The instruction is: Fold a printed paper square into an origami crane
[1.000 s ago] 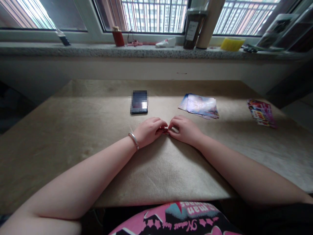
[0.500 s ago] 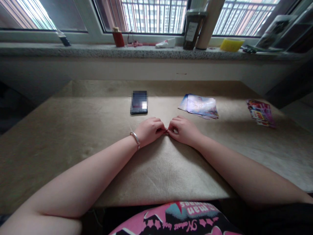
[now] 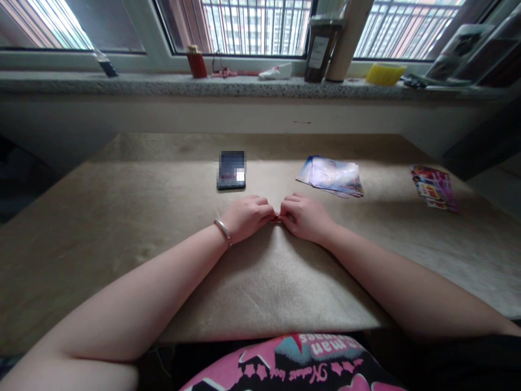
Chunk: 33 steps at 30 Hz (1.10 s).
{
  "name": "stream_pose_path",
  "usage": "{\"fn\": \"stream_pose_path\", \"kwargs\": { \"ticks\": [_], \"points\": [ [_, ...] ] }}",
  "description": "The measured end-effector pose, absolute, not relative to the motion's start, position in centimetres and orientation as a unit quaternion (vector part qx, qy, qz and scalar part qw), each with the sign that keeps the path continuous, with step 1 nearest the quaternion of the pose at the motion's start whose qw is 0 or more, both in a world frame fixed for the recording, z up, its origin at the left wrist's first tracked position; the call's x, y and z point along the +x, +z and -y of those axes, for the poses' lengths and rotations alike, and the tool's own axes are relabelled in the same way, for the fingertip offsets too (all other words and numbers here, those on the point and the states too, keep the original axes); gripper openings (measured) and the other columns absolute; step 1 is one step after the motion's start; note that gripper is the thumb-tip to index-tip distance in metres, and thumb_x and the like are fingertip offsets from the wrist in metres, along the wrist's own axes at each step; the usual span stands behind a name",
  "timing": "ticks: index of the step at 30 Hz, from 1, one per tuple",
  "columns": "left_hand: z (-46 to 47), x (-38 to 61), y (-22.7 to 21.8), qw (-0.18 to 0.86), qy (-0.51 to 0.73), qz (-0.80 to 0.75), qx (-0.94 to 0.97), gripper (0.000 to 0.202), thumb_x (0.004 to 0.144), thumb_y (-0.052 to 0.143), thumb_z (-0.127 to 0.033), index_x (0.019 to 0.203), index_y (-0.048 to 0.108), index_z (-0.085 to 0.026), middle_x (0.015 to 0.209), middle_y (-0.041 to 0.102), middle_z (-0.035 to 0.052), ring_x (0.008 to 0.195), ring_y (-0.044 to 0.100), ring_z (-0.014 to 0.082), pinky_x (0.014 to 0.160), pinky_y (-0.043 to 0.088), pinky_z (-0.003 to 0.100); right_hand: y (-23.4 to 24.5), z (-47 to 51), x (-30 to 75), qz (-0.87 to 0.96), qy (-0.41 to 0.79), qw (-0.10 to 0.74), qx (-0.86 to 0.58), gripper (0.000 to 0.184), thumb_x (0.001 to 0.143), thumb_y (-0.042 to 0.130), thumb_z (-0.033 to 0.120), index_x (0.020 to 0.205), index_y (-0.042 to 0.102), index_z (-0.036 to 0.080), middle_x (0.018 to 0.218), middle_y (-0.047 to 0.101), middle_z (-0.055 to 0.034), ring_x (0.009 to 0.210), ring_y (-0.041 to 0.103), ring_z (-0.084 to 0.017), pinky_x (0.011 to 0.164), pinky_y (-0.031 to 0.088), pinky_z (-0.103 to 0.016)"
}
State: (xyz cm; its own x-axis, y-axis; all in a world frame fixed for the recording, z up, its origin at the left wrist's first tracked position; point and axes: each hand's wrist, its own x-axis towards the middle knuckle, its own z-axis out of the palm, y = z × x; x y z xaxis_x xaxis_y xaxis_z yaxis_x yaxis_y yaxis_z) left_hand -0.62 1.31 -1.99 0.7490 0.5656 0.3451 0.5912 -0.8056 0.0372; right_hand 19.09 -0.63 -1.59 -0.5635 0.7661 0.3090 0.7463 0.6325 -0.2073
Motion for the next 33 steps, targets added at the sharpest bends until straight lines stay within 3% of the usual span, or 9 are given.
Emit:
{"fn": "stream_pose_path", "kwargs": {
  "ticks": [12,23,33],
  "points": [
    [-1.4,-1.4,-1.4,0.023,-0.141,0.353,-0.925,0.011,0.087,0.055,-0.022,0.085,0.065,-0.018,0.081,0.062,0.0031,0.076,0.056,0.0154,0.063,0.039,0.024,-1.7,0.3,20.0,0.873,0.039,0.189,-0.449,0.008,0.080,0.055,0.022,0.073,0.056,0.019,0.078,0.063,-0.0046,0.080,0.052,-0.020,0.069,0.038,-0.029],
    [-0.7,-1.1,-0.7,0.092,-0.091,0.368,-0.921,0.018,0.089,0.051,-0.027,0.078,0.063,-0.017,0.077,0.061,0.0028,0.072,0.054,0.0157,0.057,0.034,0.025,-1.5,0.2,19.9,0.871,0.043,0.184,-0.454,0.008,0.080,0.055,0.023,0.073,0.056,0.019,0.077,0.062,-0.0043,0.080,0.051,-0.020,0.070,0.037,-0.029],
    [-0.3,-0.8,-0.5,0.162,-0.047,0.328,-0.929,0.014,0.089,0.048,-0.019,0.080,0.057,-0.015,0.081,0.061,0.0045,0.072,0.054,0.0168,0.057,0.036,0.028,-1.6,0.2,19.9,0.872,0.041,0.188,-0.449,0.007,0.080,0.057,0.023,0.074,0.057,0.019,0.077,0.063,-0.0045,0.080,0.051,-0.020,0.070,0.038,-0.029]
  ]
}}
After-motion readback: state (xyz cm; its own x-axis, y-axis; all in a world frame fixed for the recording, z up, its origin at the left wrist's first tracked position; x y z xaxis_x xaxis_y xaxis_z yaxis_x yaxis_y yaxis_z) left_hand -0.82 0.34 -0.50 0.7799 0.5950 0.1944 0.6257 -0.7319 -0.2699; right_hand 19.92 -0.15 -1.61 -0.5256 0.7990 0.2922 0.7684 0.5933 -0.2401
